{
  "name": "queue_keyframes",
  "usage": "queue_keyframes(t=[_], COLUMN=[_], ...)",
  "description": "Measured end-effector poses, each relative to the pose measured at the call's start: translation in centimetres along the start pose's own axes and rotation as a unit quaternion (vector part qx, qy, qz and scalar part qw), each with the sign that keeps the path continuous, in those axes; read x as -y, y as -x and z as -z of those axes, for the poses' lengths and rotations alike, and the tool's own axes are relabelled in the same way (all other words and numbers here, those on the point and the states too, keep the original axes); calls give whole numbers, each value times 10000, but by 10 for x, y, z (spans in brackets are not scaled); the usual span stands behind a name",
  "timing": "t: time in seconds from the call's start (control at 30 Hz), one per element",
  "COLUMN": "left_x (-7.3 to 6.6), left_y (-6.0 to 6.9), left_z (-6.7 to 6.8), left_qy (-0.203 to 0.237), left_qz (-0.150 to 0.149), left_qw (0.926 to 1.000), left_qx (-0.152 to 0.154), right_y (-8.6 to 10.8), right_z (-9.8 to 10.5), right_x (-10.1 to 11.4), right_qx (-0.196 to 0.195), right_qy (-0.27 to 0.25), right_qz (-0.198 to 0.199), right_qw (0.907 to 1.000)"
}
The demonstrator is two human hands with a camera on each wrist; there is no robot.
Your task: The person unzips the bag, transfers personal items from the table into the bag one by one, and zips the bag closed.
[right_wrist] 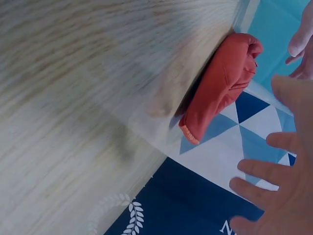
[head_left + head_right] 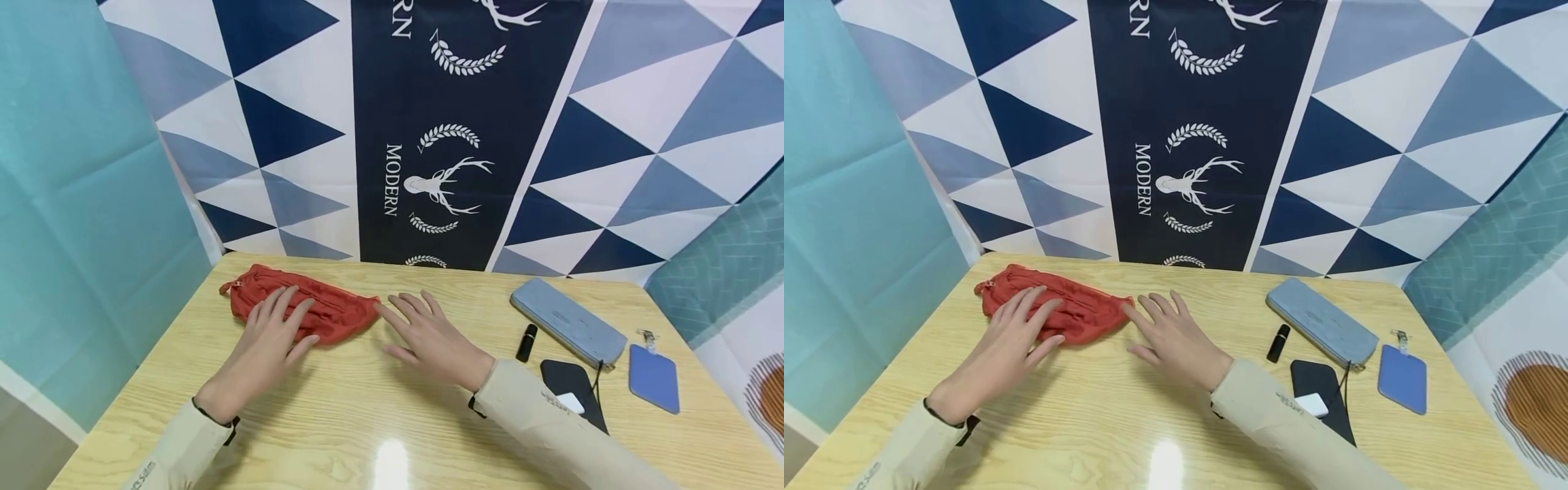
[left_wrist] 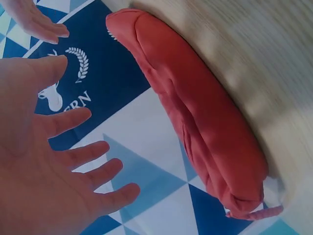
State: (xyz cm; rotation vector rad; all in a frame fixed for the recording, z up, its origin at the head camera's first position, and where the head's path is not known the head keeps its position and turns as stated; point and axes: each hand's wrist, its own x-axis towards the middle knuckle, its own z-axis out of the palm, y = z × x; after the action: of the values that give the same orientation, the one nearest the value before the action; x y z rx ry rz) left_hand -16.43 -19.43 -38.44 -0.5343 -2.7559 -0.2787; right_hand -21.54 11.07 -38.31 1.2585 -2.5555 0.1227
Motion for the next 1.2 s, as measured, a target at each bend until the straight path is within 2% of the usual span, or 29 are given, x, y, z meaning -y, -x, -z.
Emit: queue_keyframes(t=[0.2, 0.43, 0.63, 0.77, 0.97, 1.07, 1.2], left_x=[11, 20, 34, 50, 75, 82, 84], left_y=[1, 0, -6, -14, -28, -34, -43], left_z=[0, 8, 12, 8, -4, -11, -19], left_qy=[153, 295, 413, 626, 732, 630, 383], left_qz=[92, 381, 632, 867, 1162, 1200, 1227], left_qw=[9998, 9987, 9968, 9933, 9871, 9856, 9849], left_qx=[-41, 193, 277, 432, 824, 1011, 1162], right_y=[-13, -30, -45, -52, -59, -64, -70], right_z=[-8, -16, -20, -24, -30, -32, -35], right_x=[0, 3, 8, 8, 5, 4, 3], right_qx=[-95, -137, 17, 241, 1126, 1224, 1196], right_qy=[104, -146, 175, 214, -307, -638, -915], right_qz=[-7, 503, 648, 655, 439, 259, 170], right_qw=[9999, 9985, 9977, 9973, 9922, 9901, 9885])
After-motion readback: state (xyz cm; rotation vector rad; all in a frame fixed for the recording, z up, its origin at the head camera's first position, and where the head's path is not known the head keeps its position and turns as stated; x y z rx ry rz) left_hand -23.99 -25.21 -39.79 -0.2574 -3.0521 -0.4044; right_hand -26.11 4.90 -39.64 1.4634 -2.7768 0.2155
